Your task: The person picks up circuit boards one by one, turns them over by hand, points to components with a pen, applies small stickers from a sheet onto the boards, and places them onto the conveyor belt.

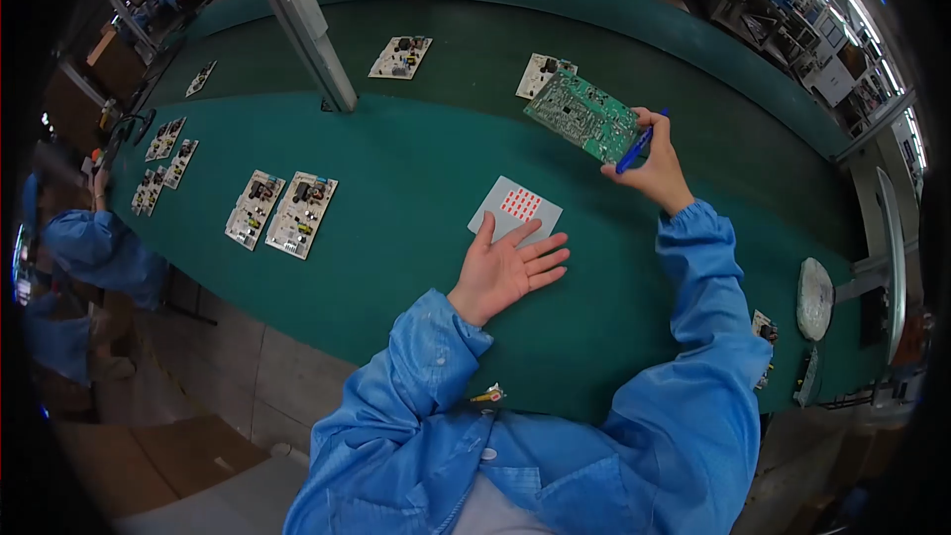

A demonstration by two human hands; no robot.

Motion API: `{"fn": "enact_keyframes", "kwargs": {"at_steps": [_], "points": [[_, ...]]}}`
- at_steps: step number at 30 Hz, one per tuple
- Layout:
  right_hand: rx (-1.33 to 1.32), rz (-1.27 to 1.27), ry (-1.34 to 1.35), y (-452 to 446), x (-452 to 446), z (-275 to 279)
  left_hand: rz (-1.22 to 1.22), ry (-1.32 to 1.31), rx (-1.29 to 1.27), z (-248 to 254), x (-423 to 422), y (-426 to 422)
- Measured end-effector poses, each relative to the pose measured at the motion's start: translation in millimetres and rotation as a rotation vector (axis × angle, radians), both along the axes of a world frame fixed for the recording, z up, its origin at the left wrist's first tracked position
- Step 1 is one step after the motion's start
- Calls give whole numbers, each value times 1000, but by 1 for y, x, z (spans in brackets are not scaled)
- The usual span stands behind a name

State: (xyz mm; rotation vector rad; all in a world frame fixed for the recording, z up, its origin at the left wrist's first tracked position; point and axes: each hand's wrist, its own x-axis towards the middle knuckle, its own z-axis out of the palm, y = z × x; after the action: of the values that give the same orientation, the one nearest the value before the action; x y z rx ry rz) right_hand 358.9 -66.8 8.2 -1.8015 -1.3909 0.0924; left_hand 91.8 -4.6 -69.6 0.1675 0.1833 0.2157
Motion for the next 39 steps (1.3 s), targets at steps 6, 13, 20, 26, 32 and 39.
{"fn": "enact_keyframes", "kwargs": {"at_steps": [6,13,20,26,32,39], "points": [[60,461,-70,-72,-82,49,58,-214,159,56,-22,3],[101,530,-120,-116,-116,73,94,-384,243,73,-47,-23],[58,435,-350,-137,-119,86,129,-379,247,75,-56,-38],[252,387,309,-141,-115,64,64,-438,272,84,-60,-46],[127,370,763,-137,-119,56,153,-351,324,101,-60,-57],[191,412,933,-111,-121,56,200,-297,439,108,-58,-60]]}}
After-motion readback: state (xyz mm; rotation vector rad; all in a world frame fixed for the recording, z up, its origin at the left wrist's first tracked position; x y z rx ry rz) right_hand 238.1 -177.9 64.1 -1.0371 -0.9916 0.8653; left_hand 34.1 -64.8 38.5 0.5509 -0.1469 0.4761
